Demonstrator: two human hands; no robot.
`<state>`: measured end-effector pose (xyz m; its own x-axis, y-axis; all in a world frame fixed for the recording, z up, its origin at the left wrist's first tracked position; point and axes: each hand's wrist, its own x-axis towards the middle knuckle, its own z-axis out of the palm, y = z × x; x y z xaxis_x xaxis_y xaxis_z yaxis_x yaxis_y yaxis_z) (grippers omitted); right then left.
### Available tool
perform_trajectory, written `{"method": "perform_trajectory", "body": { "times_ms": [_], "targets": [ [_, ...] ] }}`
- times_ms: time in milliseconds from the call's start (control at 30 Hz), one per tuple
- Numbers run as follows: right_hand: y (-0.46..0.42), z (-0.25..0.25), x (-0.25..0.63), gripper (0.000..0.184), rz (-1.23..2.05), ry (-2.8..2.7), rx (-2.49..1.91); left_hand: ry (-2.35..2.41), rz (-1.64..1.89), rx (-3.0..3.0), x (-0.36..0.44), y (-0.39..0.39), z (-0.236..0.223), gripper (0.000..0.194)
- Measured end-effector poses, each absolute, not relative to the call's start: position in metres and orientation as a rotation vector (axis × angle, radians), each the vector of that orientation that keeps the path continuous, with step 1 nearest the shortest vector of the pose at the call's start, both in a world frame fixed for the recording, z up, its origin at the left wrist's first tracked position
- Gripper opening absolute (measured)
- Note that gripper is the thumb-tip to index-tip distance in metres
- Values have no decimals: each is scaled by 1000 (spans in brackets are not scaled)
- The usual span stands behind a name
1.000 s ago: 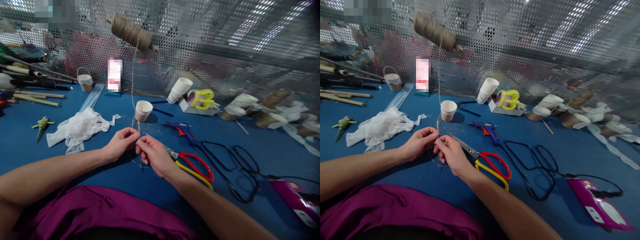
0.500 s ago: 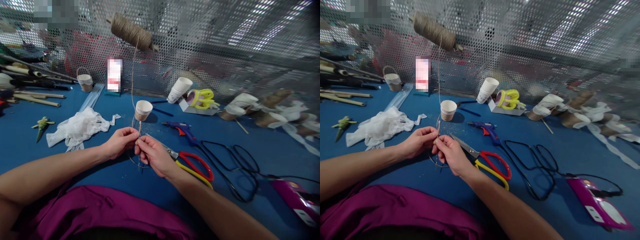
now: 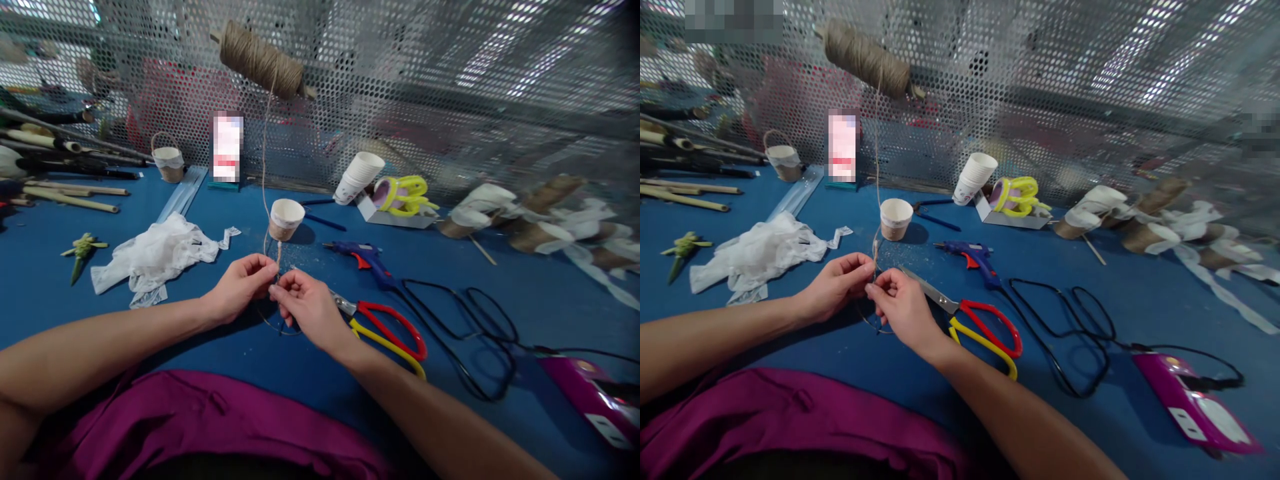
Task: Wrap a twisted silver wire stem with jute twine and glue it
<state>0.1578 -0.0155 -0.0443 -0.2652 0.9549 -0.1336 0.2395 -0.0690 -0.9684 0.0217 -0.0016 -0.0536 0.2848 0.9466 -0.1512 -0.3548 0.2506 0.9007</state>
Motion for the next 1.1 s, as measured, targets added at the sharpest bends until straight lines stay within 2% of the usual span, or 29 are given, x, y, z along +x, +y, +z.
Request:
{"method": "perform_trajectory", "body": {
  "times_ms": [300,1100],
  "targets": [
    [-14,-50,159,16,1452,-1440,-1198,755,1058,888,21,0,-55,32],
    [-16,-48,158,20,1754,-1196,-1058,802,1073,1000,19,1,-54,23]
  ]
}}
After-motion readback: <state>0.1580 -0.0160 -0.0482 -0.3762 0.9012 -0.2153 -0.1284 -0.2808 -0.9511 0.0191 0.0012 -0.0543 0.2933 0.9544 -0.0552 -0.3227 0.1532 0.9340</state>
